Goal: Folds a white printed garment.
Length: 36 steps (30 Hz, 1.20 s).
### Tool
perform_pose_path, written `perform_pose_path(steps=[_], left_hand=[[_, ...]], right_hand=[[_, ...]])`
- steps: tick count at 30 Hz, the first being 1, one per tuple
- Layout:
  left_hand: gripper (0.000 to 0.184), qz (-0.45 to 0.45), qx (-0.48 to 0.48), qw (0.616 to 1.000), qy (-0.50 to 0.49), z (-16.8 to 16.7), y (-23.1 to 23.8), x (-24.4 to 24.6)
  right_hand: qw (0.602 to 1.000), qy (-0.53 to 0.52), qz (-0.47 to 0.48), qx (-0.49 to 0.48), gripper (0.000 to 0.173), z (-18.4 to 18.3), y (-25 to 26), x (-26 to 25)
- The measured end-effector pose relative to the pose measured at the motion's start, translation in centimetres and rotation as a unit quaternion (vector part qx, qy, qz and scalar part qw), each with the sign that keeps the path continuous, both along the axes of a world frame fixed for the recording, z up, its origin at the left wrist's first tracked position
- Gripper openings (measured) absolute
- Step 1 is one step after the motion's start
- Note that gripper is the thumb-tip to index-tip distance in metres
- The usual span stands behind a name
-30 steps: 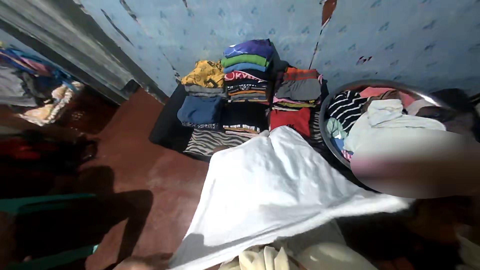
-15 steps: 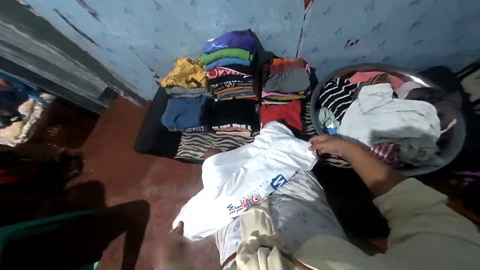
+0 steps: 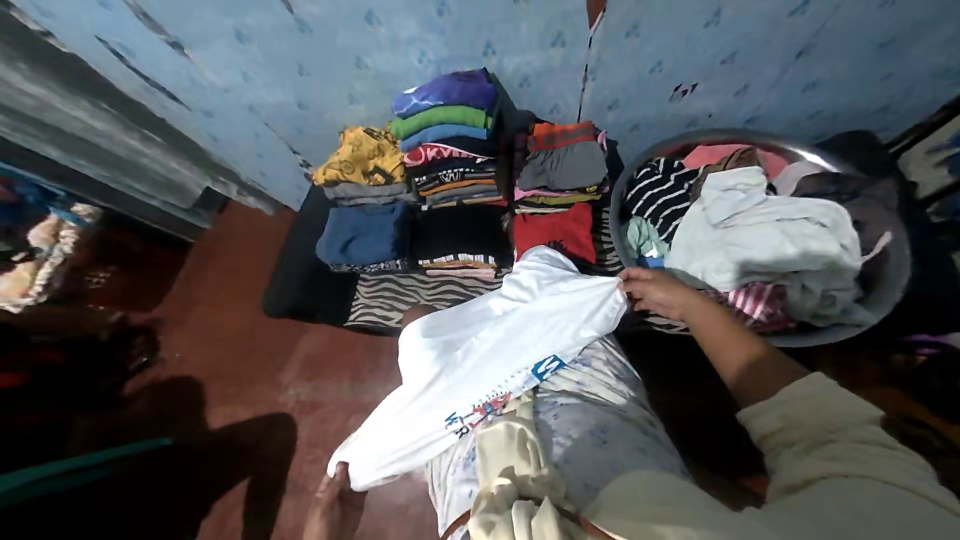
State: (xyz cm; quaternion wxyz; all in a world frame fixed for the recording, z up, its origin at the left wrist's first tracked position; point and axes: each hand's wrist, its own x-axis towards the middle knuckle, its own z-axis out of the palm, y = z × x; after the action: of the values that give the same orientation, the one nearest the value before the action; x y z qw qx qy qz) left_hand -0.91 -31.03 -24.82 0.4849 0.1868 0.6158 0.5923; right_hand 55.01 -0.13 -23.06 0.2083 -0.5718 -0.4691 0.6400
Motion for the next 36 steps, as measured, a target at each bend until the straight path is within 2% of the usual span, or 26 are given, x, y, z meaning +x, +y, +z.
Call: perform_pose_path(steps=[2, 4, 6, 9, 11, 15, 17, 20, 22, 26, 29, 30, 32, 36], left_hand=[[0.025, -0.006, -0.002, 1.0, 0.009, 0.4, 1.4, 0.1], [0.024, -0.006, -0.006, 0.998, 0.065, 2.9, 4.3, 0.4], [0.024, 0.002, 0.006, 0.99, 0.139, 6.5, 8.0, 0.0], [0.029, 0.02, 0.09, 0.981, 0.169, 10.8, 13.4, -2.9], [0.029, 0.05, 0.089, 0.969, 0.225, 14.6, 16.0, -3.5], [0.035, 0.037, 0.003, 0.935, 0.352, 18.8, 17.7, -5.3], [0.038, 0.017, -0.004, 0.941, 0.337, 18.8, 17.2, -5.4], [0.022, -0.007, 0.006, 0.966, 0.257, 16.7, 15.3, -3.6], [0.018, -0.043, -0.029, 0.968, 0.245, 13.6, 13.3, -3.3], [0.021, -0.102, -0.174, 0.959, 0.199, 6.8, 9.4, -0.7], [0.024, -0.147, -0.267, 0.93, 0.207, 3.2, 7.8, 0.6], [0.025, -0.153, -0.287, 0.923, 0.207, 2.9, 7.7, 0.9], [0.023, -0.142, -0.277, 0.934, 0.174, 2.5, 7.4, 0.8], [0.018, -0.09, -0.219, 0.961, 0.144, 3.6, 7.4, -0.3]], right_hand=[[0.999, -0.009, 0.021, 0.027, 0.024, 0.6, 0.5, -0.4], [0.996, -0.009, 0.014, 0.085, 0.024, 2.4, 2.2, -1.2], [0.989, -0.008, -0.018, 0.148, 0.026, 5.4, 5.0, -2.3], [0.969, 0.016, -0.054, 0.242, 0.028, 11.5, 9.6, -3.3], [0.955, 0.038, -0.071, 0.284, 0.031, 16.1, 11.4, -3.6], [0.934, 0.054, -0.075, 0.345, 0.034, 22.5, 11.8, -2.3], [0.928, 0.042, -0.064, 0.364, 0.035, 24.0, 10.4, -0.9], [0.941, -0.006, -0.035, 0.337, 0.037, 23.1, 7.1, 1.6], [0.962, -0.066, -0.011, 0.266, 0.037, 20.3, 4.2, 3.0], [0.988, -0.123, 0.061, 0.074, 0.041, 9.5, 0.3, 5.1], [0.991, -0.122, 0.056, -0.005, 0.042, 4.3, -1.6, 4.6], [0.993, -0.113, 0.039, -0.015, 0.041, 3.3, -1.8, 4.3], [0.995, -0.091, 0.023, -0.031, 0.037, 3.1, -1.4, 4.1], [0.995, -0.079, 0.027, -0.05, 0.033, 5.5, -0.1, 3.9]])
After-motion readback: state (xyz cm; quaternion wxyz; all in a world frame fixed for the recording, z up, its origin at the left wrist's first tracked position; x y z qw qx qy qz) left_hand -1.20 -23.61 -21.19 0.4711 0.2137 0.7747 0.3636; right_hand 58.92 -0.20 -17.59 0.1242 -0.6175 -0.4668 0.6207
